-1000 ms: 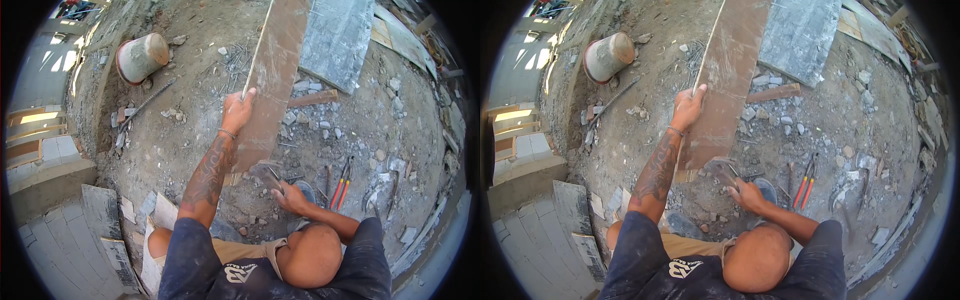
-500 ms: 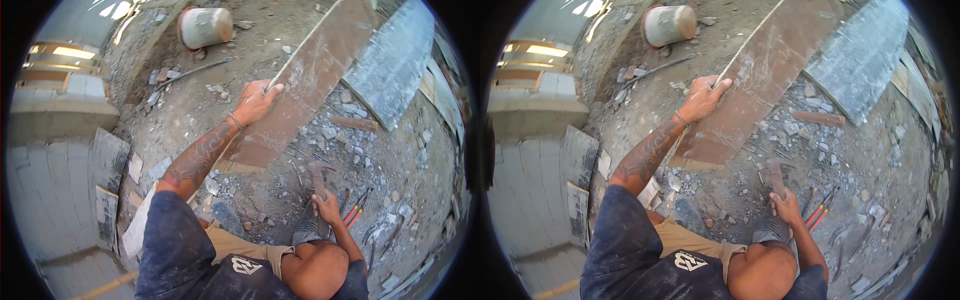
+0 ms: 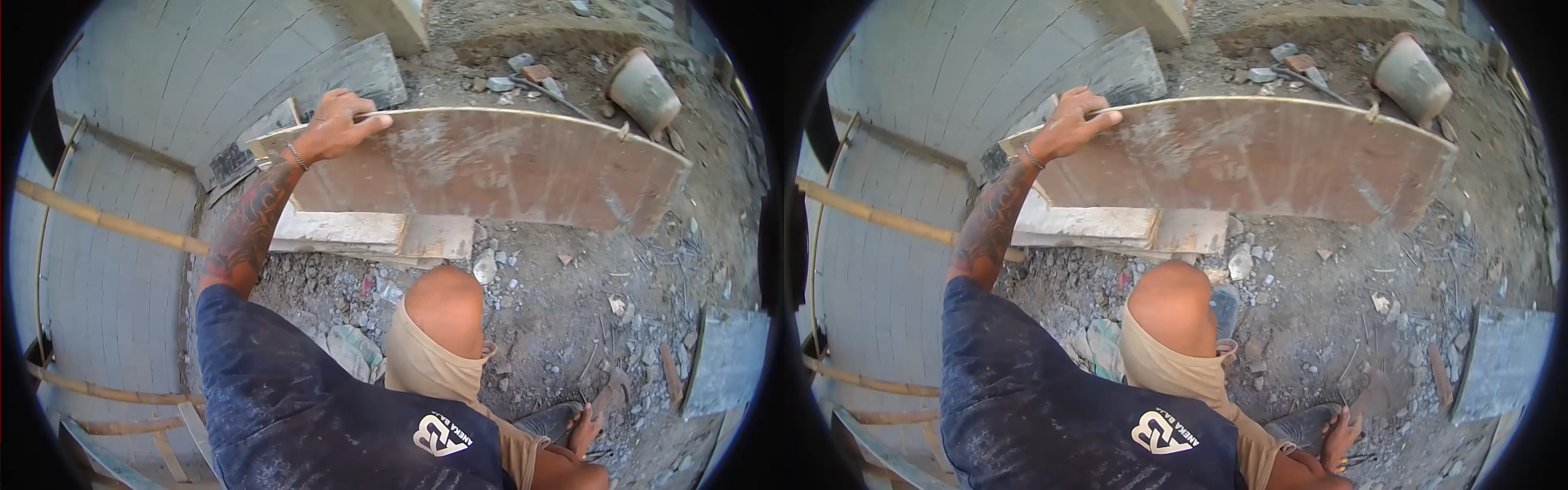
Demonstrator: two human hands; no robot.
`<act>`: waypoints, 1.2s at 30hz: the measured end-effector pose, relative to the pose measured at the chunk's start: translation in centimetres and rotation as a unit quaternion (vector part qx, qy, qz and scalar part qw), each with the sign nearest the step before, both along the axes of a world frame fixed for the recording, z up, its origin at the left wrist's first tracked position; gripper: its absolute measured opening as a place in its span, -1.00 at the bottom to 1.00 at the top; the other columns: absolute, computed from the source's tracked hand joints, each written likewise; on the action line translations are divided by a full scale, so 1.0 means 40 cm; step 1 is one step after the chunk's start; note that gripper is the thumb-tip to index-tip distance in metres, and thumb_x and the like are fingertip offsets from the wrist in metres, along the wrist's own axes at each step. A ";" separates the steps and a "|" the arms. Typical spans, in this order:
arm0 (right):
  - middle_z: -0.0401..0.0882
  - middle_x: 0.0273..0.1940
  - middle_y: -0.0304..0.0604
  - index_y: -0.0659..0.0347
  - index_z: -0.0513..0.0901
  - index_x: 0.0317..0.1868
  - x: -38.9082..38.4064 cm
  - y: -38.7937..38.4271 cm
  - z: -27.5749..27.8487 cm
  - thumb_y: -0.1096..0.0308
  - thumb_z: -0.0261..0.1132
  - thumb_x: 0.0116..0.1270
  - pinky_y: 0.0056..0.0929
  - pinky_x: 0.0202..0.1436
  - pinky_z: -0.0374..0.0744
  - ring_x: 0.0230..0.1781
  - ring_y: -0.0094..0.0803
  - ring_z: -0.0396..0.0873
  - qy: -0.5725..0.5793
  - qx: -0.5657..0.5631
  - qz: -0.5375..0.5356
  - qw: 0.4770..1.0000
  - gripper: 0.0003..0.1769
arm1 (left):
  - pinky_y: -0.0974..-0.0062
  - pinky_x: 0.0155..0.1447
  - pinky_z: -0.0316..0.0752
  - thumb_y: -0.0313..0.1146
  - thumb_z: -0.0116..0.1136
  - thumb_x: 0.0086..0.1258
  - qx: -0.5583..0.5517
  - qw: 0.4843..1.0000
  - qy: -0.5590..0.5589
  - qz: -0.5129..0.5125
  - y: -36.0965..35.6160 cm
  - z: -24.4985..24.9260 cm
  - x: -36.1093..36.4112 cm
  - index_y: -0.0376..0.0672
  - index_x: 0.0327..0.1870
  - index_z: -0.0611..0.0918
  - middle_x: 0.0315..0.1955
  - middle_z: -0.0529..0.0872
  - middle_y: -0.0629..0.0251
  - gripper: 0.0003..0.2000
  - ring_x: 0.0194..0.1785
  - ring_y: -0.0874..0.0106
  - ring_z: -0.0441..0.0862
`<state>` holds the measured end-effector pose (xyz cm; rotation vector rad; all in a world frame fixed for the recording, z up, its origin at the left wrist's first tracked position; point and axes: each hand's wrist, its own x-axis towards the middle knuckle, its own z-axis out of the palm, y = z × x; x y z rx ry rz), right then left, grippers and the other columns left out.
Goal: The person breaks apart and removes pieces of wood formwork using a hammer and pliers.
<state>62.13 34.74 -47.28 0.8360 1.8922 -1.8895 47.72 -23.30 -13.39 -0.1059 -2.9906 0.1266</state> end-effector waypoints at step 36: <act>0.52 -0.56 -0.15 0.22 0.52 -0.19 -0.080 0.040 -0.120 0.08 0.22 0.26 -0.41 -0.59 0.39 -0.63 -0.40 0.44 -0.073 0.274 0.247 0.926 -0.65 | 0.11 0.44 -0.16 0.50 -0.16 0.03 0.171 0.909 -0.151 0.349 -0.245 -0.705 -0.079 -0.24 0.23 0.39 0.23 0.34 0.06 -0.04 0.34 0.21 0.21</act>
